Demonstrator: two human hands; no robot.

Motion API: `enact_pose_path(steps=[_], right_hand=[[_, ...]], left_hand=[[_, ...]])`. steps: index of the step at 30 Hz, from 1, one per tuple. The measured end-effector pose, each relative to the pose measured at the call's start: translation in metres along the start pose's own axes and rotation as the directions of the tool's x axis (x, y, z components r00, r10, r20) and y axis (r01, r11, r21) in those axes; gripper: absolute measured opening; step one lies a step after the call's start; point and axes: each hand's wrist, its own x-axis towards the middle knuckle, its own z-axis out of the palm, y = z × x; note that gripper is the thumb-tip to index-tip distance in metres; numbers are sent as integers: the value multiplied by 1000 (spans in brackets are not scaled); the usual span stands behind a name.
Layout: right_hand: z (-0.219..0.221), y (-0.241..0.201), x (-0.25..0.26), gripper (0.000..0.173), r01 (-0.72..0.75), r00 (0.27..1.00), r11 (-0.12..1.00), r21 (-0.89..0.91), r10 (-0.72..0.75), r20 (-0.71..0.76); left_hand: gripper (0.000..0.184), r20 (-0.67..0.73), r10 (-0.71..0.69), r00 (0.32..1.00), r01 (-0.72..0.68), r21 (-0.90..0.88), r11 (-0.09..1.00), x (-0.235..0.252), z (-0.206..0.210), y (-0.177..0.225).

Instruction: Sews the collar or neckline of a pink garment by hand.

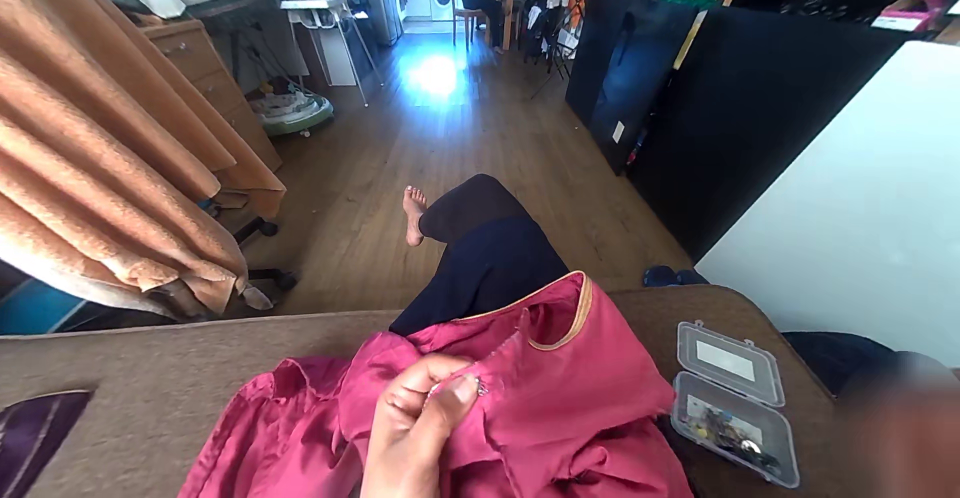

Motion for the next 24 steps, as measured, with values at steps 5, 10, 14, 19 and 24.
enact_pose_path(steps=[5,10,14,19,24], right_hand=[[88,-3,-19,10,45,979,998,41,-52,196],[115,-5,-22,9,22,988,997,74,-33,153],[116,-4,-22,9,12,983,997,80,-27,181],[115,-3,-22,8,16,979,993,114,-39,198],[112,-1,-21,12,-51,977,949,310,-17,213]], left_hand=[[19,155,38,987,-52,91,994,-6,5,1],[18,261,36,965,-60,85,995,-9,3,0],[17,270,24,962,-45,71,996,-10,3,0],[18,271,22,962,-41,65,997,-9,1,0],[18,347,44,937,-93,126,988,-8,3,-3]])
